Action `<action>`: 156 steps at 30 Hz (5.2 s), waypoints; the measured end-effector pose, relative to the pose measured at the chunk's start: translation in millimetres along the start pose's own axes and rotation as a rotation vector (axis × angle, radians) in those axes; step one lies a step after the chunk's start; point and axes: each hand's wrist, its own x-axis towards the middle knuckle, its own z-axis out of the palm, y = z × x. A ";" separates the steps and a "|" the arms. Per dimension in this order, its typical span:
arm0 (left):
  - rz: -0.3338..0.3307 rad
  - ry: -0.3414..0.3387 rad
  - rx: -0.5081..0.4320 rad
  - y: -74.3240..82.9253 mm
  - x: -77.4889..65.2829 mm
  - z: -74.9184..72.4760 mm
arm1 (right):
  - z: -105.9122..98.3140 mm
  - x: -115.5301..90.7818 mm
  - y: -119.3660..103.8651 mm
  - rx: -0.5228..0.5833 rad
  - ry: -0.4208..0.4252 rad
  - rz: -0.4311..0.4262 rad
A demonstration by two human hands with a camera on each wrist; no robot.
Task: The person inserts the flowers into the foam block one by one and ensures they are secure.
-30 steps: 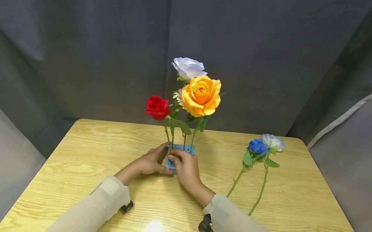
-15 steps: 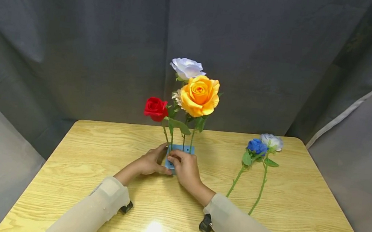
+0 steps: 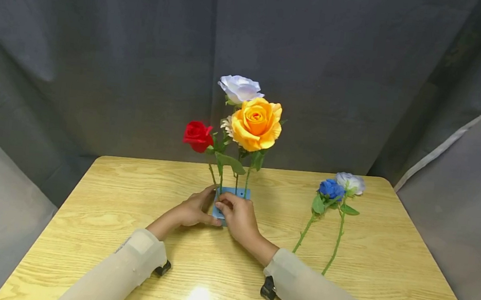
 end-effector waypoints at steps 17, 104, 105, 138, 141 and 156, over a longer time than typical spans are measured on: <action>0.016 -0.012 0.016 1.9 1.1 0.8 | -3.7 3.6 -3.6 0.112 -0.005 0.003; -0.029 0.023 0.008 -7.3 -1.2 2.9 | -122.9 -53.1 20.9 0.274 0.003 0.352; -0.026 0.021 0.006 -7.4 -1.0 2.8 | -125.9 -54.9 22.3 0.271 0.002 0.359; 0.000 -0.110 -0.103 -14.1 -4.0 -8.0 | -176.0 -91.5 40.4 0.173 0.012 0.509; 0.002 -0.114 -0.113 -14.9 -4.8 -9.3 | -176.7 -92.8 41.5 0.178 0.010 0.514; 0.027 -0.124 -0.116 -16.4 -1.8 -10.5 | -179.2 -97.3 44.6 0.181 -0.003 0.543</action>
